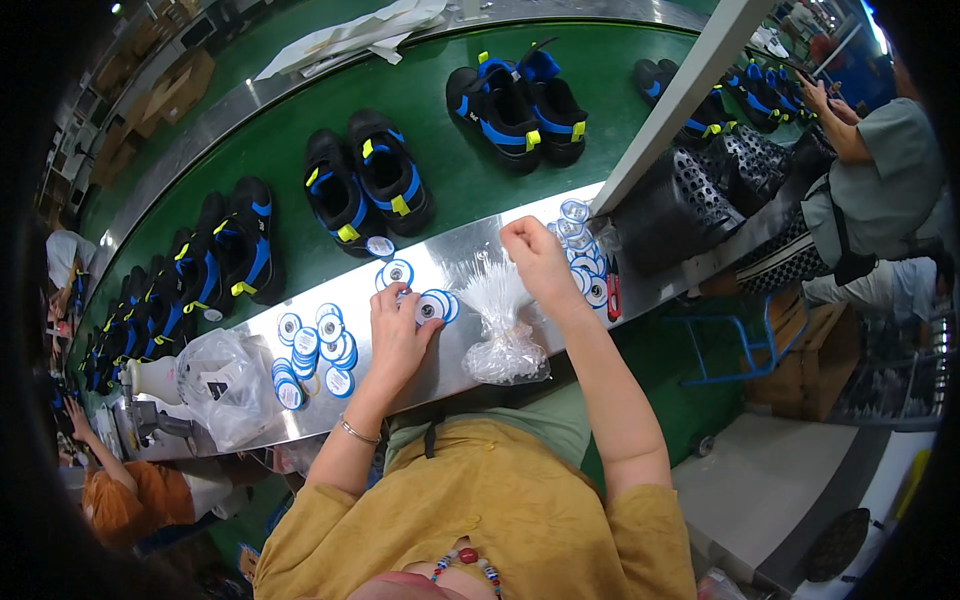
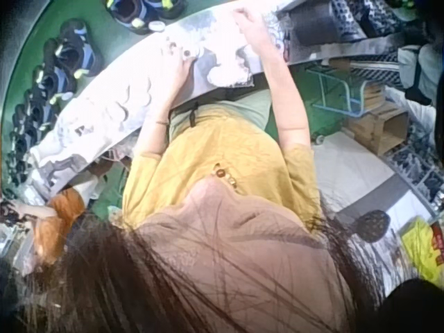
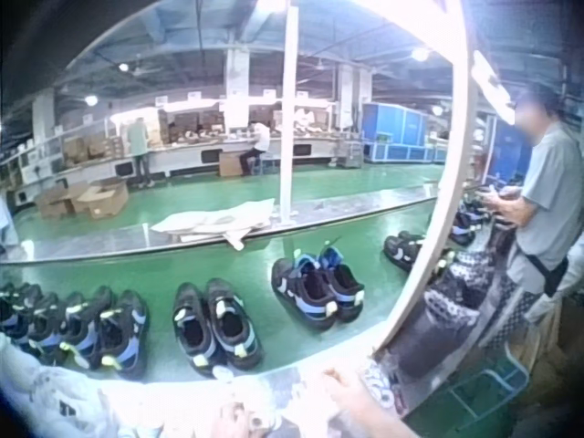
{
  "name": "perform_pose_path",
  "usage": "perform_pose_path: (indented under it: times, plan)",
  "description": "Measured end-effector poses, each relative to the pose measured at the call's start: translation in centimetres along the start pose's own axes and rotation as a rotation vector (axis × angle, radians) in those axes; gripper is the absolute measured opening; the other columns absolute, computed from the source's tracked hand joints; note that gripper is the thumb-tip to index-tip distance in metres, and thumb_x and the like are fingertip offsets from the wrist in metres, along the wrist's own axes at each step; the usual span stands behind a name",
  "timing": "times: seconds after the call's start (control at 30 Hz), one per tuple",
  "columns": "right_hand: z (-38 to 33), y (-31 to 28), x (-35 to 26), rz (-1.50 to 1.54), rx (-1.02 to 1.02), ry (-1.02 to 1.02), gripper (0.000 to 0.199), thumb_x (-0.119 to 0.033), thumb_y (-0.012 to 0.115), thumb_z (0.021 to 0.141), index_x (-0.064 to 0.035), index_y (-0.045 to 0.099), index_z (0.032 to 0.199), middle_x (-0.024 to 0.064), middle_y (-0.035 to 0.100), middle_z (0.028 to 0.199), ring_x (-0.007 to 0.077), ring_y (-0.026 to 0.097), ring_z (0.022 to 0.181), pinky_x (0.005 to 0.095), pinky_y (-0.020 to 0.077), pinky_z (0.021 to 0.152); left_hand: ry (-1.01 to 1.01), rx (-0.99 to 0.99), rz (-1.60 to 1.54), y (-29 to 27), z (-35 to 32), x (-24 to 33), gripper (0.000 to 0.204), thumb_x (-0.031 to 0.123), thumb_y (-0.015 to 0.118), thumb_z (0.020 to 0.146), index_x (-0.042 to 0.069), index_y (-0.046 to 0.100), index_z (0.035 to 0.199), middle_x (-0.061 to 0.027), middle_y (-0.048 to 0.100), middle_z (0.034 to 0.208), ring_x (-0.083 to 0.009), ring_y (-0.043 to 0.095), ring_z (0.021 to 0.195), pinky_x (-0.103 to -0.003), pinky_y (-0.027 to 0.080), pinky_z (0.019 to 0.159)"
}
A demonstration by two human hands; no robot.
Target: The person applies small circular labels to the tongue area of black and blue shoes moving along a conveyor belt. The person picks labels from a stack, peels them, and presses them onto each shoe before moving to the next.
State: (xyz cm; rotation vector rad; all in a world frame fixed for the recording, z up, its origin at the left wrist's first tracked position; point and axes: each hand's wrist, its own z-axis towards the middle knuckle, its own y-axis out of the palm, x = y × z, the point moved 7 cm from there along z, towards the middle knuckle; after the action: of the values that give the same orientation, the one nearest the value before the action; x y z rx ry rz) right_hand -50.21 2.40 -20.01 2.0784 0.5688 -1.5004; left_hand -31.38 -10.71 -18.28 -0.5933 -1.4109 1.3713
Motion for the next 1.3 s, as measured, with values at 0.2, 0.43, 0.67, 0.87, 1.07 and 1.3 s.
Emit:
perform_pose_path:
  times: [0.2,0.43,0.67,0.87,1.07,1.3]
  plan:
    - [-1.3,1.9,0.6,-0.136,-0.128,-0.092,0.019,-0.010,0.057,0.094,0.0005,0.069,0.105,-0.0058,0.056,0.074,0.0021,0.043,0.066,0.0190,0.0343,0.058,-0.133,-0.005,-0.147,0.3,0.0,-0.5,0.030,0.007,0.075,0.075,0.000,0.061,0.101,-0.0147,0.058,0.102,-0.0296,0.054,0.090,-0.036,0.046,0.081]
    - [-2.5,4.6,2.6,-0.228,-0.333,-0.065,0.028,-0.010,0.051,0.096,0.0021,0.064,0.118,-0.0004,0.057,0.072,0.0058,0.050,0.068,0.0226,0.0429,0.063,-0.424,-0.095,-0.587,1.9,-0.1,-3.2,0.013,0.004,0.070,0.083,-0.002,0.064,0.094,-0.0034,0.061,0.073,-0.0100,0.054,0.066,-0.024,0.045,0.060]
    - [-4.1,7.5,1.7,-0.172,-0.460,-0.028,0.040,-0.009,0.048,0.095,-0.0033,0.050,0.135,-0.0006,0.054,0.066,0.0073,0.051,0.063,0.0234,0.0434,0.060,-0.463,-0.033,-0.853,1.8,0.5,-2.6,0.013,0.009,0.070,0.087,-0.004,0.066,0.086,-0.0040,0.060,0.076,-0.0084,0.052,0.063,-0.024,0.044,0.057]
    - [-4.2,7.7,1.1,-0.097,-0.456,0.004,0.040,-0.008,0.048,0.094,-0.0020,0.050,0.133,-0.0009,0.053,0.062,0.0066,0.051,0.060,0.0229,0.0427,0.059,-0.330,0.036,-0.730,-0.6,1.8,-0.1,0.016,0.008,0.072,0.086,-0.004,0.062,0.079,-0.0043,0.055,0.072,-0.0091,0.051,0.061,-0.024,0.042,0.055]
    - [-3.8,7.3,1.5,-0.050,-0.447,0.015,0.036,-0.007,0.048,0.094,-0.0016,0.051,0.129,-0.0015,0.052,0.062,0.0062,0.050,0.060,0.0218,0.0416,0.058,-0.271,0.066,-0.655,-1.3,2.2,1.3,0.017,0.007,0.072,0.083,-0.003,0.060,0.077,-0.0073,0.055,0.072,-0.0146,0.054,0.059,-0.027,0.043,0.055]
    - [-2.5,6.8,2.6,-0.024,-0.404,-0.070,0.018,-0.007,0.049,0.096,0.0001,0.054,0.112,0.0011,0.056,0.071,0.0065,0.052,0.064,0.0222,0.0435,0.059,-0.029,0.154,-0.482,-2.2,2.7,3.6,0.008,0.004,0.069,0.082,-0.002,0.064,0.083,-0.0095,0.058,0.075,-0.0203,0.057,0.064,-0.028,0.045,0.058]
